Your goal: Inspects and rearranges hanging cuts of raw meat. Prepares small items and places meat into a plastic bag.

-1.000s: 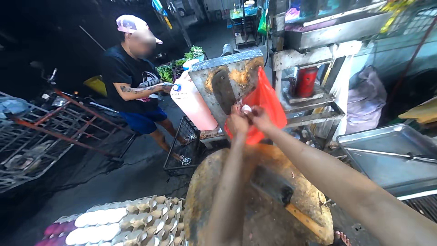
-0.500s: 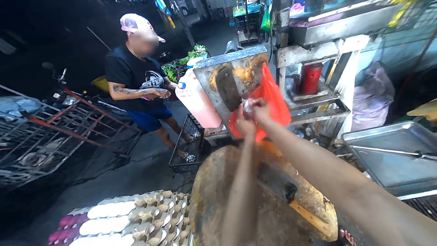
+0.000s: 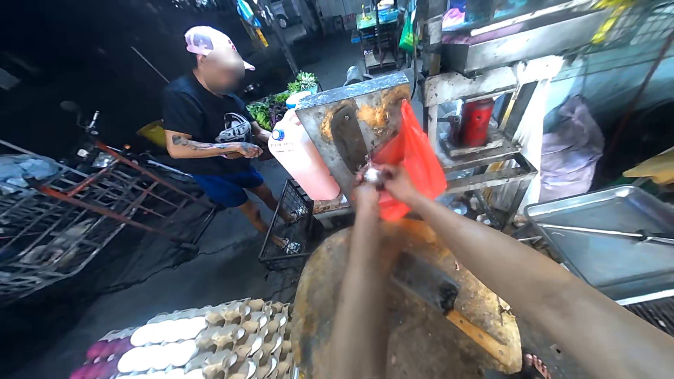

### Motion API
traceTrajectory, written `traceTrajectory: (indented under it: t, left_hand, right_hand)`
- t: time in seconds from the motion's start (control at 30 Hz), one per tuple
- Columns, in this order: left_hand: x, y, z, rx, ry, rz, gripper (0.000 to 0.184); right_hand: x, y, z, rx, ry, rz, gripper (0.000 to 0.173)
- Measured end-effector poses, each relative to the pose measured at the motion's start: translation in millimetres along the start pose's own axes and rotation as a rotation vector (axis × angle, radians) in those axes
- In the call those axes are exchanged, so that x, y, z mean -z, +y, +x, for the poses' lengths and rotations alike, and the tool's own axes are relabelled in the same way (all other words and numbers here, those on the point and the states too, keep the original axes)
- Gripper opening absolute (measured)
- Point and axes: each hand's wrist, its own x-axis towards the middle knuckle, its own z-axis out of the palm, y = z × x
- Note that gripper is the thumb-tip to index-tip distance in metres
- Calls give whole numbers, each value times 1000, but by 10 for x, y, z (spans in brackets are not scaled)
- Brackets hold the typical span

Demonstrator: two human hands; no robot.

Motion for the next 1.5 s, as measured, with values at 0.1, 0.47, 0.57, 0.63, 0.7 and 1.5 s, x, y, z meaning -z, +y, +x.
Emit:
traceTrajectory:
  t: [0.1,0.47,0.57,0.63,0.7,1.5]
  left_hand:
    - [-33,-50,10,-111,-12,50,29]
    - [-155,-115,-76,-279,50,-92,29]
    - [-171,-135,-77,-266,43,-141,28]
    - [-160,-137,-93,-243,25,-151,29]
    - [-110,-111,-105,-174,-8,-150,30]
    - [24,-163,-131,147,-114,-255,47]
  right_hand:
    - [-21,38,-51,-51,-58,79,33]
    - [-31,-151,-44,-20,-97,53,39]
    - [-47,-159,-63,-27,-64,84,37]
    - [-43,-138,-62,-28,-80,112,38]
    - [12,-135,-67,-31,-149,138,38]
    - [323,-225,244,250,-293,-1072,26]
